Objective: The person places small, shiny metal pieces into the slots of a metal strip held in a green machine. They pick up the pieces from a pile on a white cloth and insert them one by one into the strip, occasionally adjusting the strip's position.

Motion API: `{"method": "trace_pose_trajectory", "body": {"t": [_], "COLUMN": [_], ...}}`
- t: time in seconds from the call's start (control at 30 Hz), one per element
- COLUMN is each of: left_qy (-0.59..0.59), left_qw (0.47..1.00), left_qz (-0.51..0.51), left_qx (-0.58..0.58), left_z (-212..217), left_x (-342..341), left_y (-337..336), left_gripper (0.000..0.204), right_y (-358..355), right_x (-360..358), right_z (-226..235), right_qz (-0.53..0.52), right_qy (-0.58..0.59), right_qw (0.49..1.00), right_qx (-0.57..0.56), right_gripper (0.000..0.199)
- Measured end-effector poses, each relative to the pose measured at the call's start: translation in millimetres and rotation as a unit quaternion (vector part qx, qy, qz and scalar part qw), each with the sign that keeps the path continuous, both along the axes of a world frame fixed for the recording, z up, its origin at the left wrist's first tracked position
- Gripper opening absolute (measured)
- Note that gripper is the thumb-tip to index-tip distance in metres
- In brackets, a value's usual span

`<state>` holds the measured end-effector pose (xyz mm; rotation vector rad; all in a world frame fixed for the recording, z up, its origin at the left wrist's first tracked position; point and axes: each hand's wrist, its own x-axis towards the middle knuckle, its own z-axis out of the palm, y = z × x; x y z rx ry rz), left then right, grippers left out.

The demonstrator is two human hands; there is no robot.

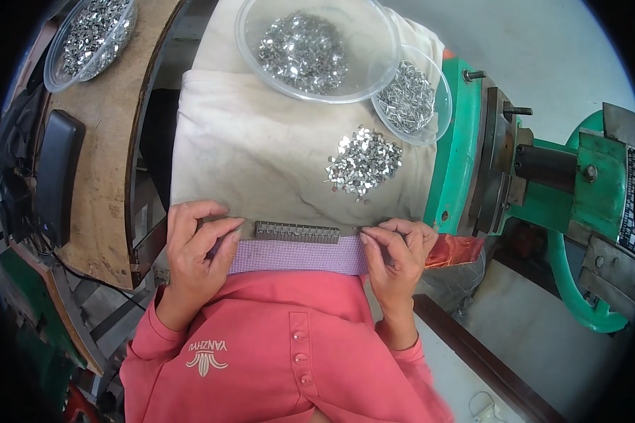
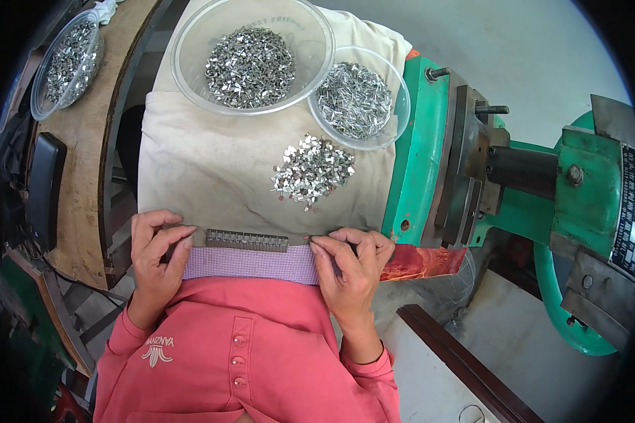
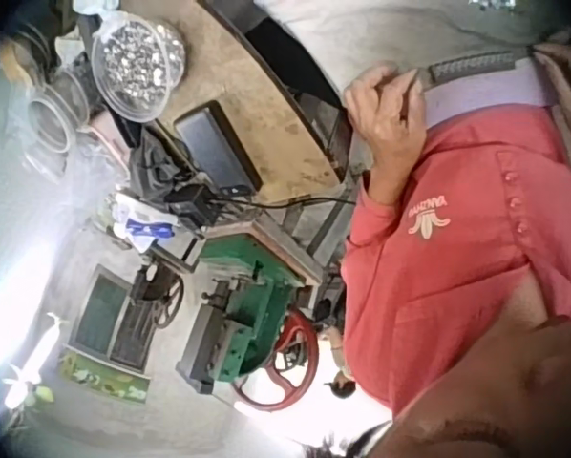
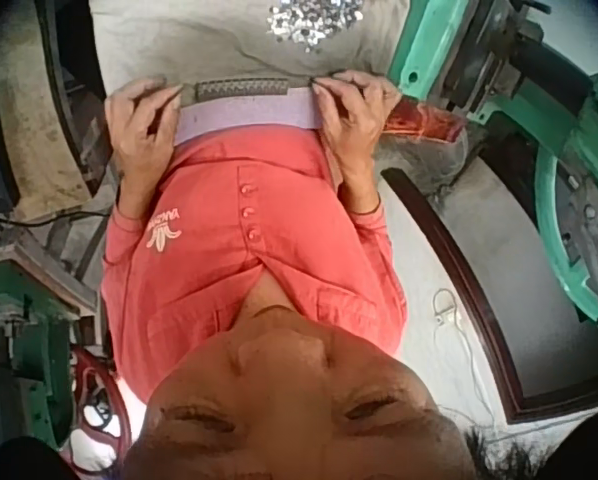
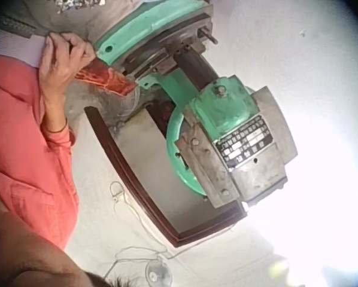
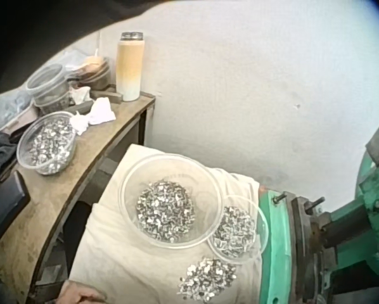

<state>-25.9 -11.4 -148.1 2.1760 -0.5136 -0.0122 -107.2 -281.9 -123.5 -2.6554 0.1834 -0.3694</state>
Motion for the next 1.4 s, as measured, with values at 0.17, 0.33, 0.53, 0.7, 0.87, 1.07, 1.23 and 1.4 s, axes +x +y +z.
{"method": "trace_pose_trajectory", "body": {"t": [0.17,0.33,0.53,0.7,0.87,1.07,1.23,1.4], "left_qy": [-0.004,0.001,-0.005,-0.009,-0.005,-0.003,-0.007,0.001], "left_qw": [1.000,1.000,1.000,1.000,1.000,1.000,1.000,1.000], "left_qz": [-0.003,0.003,0.005,0.001,0.001,0.003,-0.001,0.008], "left_qx": [-0.001,-0.004,0.003,0.003,0.002,0.000,-0.003,-0.008], "left_z": [-1.8,-1.4,-1.3,-1.9,-1.2,-1.8,-1.6,-3.0], "left_x": [0.9,0.4,0.3,0.8,0.8,0.9,2.3,1.3], "left_y": [0.5,-0.5,-1.3,-1.0,-0.7,-0.8,-0.5,-1.2], "left_gripper": [0.018,0.017,0.017,0.017,0.017,0.017,0.017,0.018], "right_y": [1.7,4.3,11.5,14.7,9.8,5.8,-0.3,-0.6], "right_x": [-0.2,0.9,4.4,8.2,10.7,15.6,19.6,23.3], "right_z": [0.7,-1.4,1.2,1.0,-0.2,2.7,7.7,16.7], "right_qz": [-0.004,-0.006,-0.033,-0.045,-0.025,0.012,0.061,0.111], "right_qy": [0.006,0.014,0.026,0.046,0.046,0.057,0.049,0.051], "right_qw": [1.000,1.000,0.997,0.998,0.999,0.998,0.997,0.992], "right_qx": [0.000,-0.009,-0.063,-0.026,-0.001,-0.010,0.010,0.007], "right_gripper": [0.018,0.017,0.015,0.016,0.018,0.019,0.019,0.019]}}
